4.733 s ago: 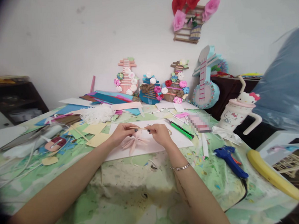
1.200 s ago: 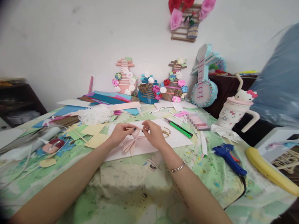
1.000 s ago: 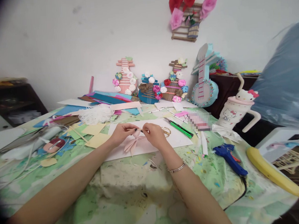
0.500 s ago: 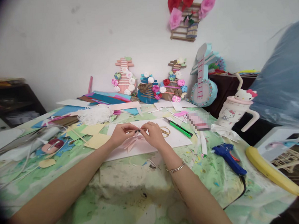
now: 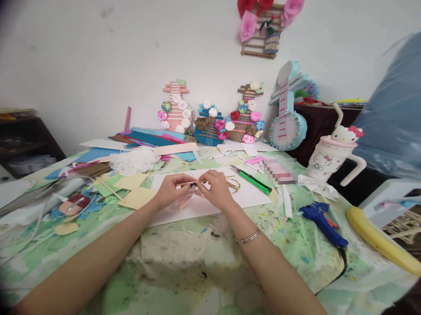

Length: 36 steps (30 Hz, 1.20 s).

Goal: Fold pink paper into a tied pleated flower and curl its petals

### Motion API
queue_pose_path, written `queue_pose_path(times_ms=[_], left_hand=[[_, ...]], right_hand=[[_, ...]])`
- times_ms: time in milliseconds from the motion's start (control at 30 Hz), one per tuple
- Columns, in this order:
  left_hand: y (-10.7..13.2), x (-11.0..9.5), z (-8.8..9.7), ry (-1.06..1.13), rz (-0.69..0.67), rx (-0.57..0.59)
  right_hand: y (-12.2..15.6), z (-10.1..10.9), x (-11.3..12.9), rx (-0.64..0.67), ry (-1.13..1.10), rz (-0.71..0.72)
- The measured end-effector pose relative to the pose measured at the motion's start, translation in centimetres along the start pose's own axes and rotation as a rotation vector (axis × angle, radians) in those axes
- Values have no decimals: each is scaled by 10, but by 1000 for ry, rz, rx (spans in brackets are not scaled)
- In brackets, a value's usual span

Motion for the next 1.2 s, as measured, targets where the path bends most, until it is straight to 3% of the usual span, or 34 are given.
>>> queue_pose_path(times_ms=[667, 900, 1200], left_hand=[[-1, 3, 1, -15, -44, 63], [0, 3, 1, 73, 28, 29], [-2, 1, 0, -67, 6, 21]], right_hand=[[1, 3, 3, -54, 2, -10], [0, 2, 2, -65, 20, -3], [-1, 0, -4, 79, 104, -40]])
Point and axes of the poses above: each hand's wrist, its own y-axis away from the middle knuckle, its own z-axis out of the back of the hand, x = y × z, the point moved 3 cm from there along -y, towards the middle knuckle, and after that the axes turned 13 degrees about -z, right-handed, at the moved point
